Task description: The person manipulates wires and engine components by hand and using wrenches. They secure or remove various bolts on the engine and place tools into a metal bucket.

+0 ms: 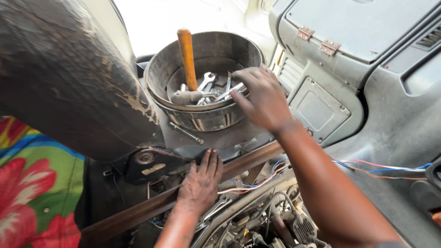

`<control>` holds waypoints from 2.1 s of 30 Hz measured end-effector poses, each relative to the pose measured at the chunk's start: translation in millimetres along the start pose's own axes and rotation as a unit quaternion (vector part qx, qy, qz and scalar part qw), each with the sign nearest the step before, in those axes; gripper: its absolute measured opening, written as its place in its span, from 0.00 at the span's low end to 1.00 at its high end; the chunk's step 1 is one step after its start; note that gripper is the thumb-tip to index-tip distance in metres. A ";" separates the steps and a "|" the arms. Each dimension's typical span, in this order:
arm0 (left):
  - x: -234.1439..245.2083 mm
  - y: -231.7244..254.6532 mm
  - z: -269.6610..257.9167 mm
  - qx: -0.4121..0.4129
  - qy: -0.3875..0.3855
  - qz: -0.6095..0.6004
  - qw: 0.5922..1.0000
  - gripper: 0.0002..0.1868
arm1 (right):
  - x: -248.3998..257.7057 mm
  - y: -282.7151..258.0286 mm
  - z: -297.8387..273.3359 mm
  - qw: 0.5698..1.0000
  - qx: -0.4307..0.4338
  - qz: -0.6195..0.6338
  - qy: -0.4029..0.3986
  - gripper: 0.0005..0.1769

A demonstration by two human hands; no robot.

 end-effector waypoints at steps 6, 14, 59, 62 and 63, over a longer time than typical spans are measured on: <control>-0.9 1.1 -0.9 -0.003 0.033 -0.025 0.999 0.34 | -35.1 1.6 0.7 0.991 0.011 -0.106 -0.075 0.19; 1.4 1.1 -2.6 -0.015 0.022 -0.099 0.995 0.47 | -39.6 -7.7 -46.9 0.985 -0.052 -0.131 -0.098 0.17; 159.8 -134.8 229.8 0.040 0.484 -0.300 0.821 0.19 | -51.1 0.6 -47.0 0.980 -0.112 -0.067 -0.149 0.32; 203.4 -131.2 207.2 0.011 0.524 -0.291 0.800 0.20 | -50.6 2.8 -36.7 0.979 -0.110 -0.073 -0.157 0.33; 215.6 -124.3 196.4 0.001 0.536 -0.294 0.791 0.21 | -49.2 4.3 -31.9 0.977 -0.113 -0.073 -0.166 0.33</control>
Point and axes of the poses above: each hand's wrist, its own z-axis towards the middle knuckle, its own x-axis out of the back of the hand, y = z × x, the point moved 2 cm from there along z, towards the middle knuckle, and after that the axes turned 7 degrees about -y, right-handed, at the moved point
